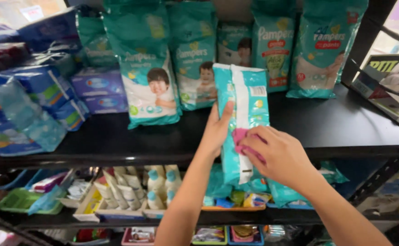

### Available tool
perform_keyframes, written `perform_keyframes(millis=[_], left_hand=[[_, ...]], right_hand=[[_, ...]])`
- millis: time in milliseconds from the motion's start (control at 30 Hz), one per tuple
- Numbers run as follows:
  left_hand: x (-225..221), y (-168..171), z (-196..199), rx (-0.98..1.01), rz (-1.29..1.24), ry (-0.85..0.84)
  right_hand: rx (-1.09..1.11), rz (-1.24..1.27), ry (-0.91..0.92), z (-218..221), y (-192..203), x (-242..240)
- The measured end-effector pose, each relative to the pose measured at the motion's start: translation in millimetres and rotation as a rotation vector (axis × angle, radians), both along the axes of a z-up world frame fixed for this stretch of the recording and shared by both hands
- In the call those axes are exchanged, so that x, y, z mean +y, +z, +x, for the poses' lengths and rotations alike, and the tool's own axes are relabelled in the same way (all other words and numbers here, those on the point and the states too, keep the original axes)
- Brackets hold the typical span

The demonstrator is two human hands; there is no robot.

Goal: Wiping down diaper packages on a store shelf with a pink cloth.

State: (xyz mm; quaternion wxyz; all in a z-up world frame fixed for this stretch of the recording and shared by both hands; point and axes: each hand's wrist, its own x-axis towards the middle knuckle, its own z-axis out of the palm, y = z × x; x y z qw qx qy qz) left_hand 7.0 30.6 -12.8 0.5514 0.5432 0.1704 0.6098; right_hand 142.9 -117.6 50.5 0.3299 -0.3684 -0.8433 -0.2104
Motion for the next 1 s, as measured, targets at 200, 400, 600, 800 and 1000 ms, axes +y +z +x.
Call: perform_keyframes(millis=[200, 400, 600, 800, 1000], left_hand=[[-5.3, 4.6, -2.2, -0.009, -0.054, -0.039], [-0.4, 0.6, -2.0, 0.003, 0.013, -0.010], [-0.4, 1.7, -1.7, 0.012, 0.044, 0.029], [-3.6, 3.8, -3.0, 0.000, 0.044, 0.003], [0.3, 1.9, -2.3, 0.002, 0.018, 0.002]], right_hand=[[-0.113, 0.022, 0.047, -7.0, -10.2, -14.4], [-0.049, 0.077, -0.058, -7.4, -15.1, -9.4], [0.082, 0.092, -0.205, -9.6, 1.2, 12.4], [0.132, 0.183, -0.243, -10.5, 11.4, 34.5], [0.185, 0.258, -0.219, -10.7, 18.2, 52.6]])
